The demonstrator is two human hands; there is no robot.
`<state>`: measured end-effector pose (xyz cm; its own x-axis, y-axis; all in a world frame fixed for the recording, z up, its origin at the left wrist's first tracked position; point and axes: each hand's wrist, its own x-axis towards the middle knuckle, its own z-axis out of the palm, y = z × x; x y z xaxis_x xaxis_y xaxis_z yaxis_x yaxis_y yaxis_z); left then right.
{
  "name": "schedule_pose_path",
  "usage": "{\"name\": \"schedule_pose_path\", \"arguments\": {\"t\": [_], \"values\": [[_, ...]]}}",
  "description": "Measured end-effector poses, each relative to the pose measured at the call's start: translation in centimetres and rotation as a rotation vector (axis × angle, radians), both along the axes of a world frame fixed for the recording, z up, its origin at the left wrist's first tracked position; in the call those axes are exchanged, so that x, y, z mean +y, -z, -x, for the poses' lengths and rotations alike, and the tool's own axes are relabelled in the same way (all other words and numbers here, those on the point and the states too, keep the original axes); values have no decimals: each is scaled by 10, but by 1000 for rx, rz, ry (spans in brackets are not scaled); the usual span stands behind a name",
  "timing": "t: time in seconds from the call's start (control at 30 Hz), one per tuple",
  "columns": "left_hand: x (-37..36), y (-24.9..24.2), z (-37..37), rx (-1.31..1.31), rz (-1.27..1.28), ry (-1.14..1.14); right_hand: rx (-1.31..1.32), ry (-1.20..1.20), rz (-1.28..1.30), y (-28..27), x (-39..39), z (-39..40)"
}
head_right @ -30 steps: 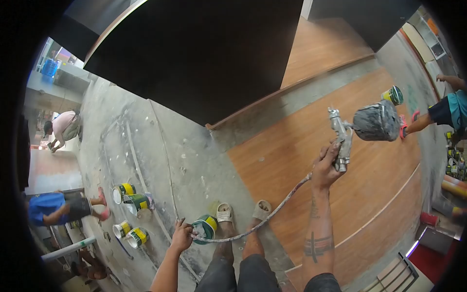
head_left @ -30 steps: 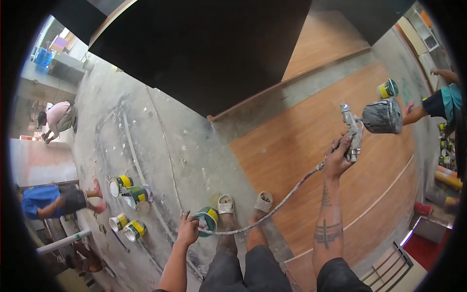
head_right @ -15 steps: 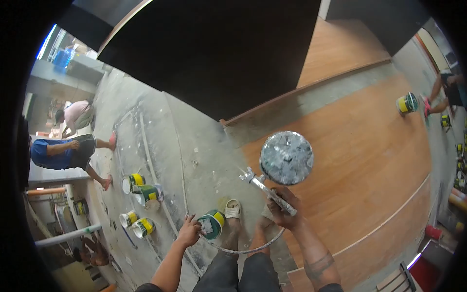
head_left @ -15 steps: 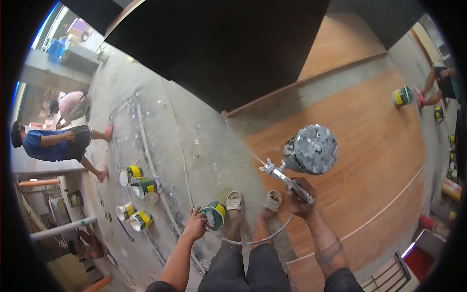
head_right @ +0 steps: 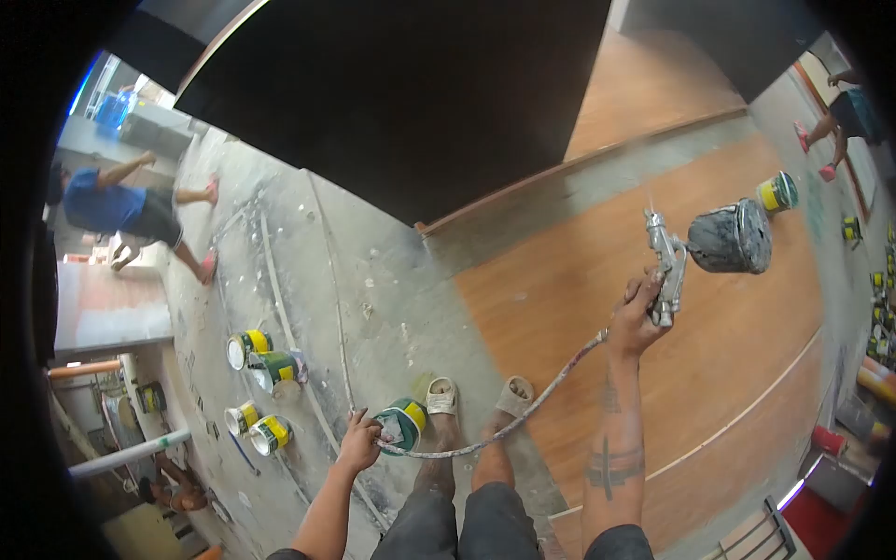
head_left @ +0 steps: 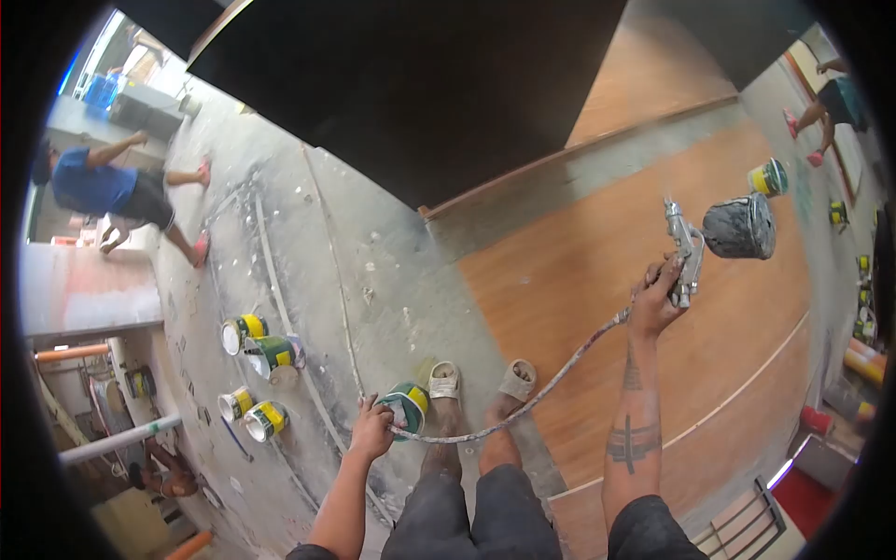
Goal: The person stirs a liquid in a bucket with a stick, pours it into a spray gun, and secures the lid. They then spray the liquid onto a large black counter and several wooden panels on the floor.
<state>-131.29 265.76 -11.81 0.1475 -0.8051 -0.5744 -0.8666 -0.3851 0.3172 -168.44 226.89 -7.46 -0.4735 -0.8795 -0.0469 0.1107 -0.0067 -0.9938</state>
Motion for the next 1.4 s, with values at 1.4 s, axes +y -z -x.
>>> {"name": "schedule_pose_path", "arguments": {"t": [1.4], "values": [[-22,-4,6,11,-64,82,127,-380,158,-35,58,7]]}}
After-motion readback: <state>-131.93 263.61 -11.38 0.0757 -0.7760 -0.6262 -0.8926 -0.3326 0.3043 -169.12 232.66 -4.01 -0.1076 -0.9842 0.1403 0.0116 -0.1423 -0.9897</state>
